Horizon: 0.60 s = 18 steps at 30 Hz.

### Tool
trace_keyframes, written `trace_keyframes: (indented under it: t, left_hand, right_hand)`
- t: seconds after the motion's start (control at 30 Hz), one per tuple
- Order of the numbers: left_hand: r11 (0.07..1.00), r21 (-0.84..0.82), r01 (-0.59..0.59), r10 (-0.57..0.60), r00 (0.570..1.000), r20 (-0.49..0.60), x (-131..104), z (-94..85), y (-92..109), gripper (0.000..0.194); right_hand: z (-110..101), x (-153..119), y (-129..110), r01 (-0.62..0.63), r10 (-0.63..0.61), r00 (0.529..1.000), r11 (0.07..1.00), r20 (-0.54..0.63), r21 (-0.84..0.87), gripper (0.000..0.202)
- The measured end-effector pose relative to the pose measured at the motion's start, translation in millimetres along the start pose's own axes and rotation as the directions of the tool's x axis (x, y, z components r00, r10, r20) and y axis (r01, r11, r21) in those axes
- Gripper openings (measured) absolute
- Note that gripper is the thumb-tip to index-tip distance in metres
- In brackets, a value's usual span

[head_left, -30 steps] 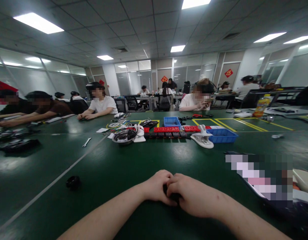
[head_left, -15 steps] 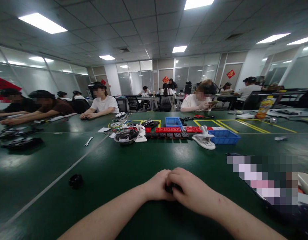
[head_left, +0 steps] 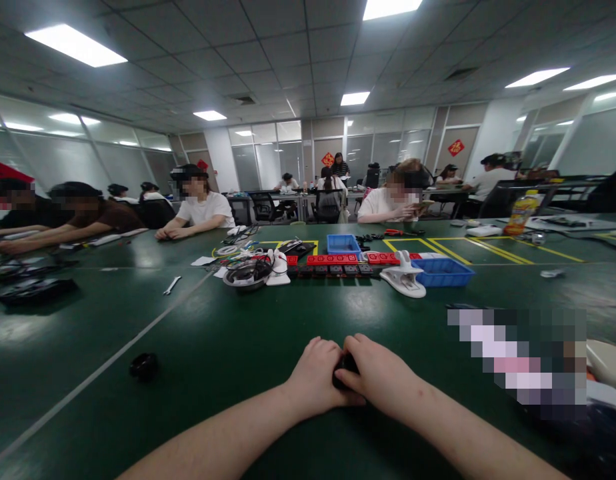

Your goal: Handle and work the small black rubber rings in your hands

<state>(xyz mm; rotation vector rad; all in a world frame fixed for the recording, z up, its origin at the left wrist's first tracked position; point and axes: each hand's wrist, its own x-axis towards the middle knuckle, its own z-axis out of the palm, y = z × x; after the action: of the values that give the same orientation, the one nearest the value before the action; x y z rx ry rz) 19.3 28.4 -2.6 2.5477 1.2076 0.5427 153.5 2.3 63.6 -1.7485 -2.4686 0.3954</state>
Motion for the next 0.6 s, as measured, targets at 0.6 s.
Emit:
trace_keyframes:
  t: [0.6]
  left_hand:
    - [0.997,0.029,0.075,-0.075,0.997,-0.022,-3.0,-5.0,9.1,0.036]
  right_hand:
    - [4.8,1.8,-1.7,-0.025,0.024,0.999,0.999,-0.040,-0.024,0.018]
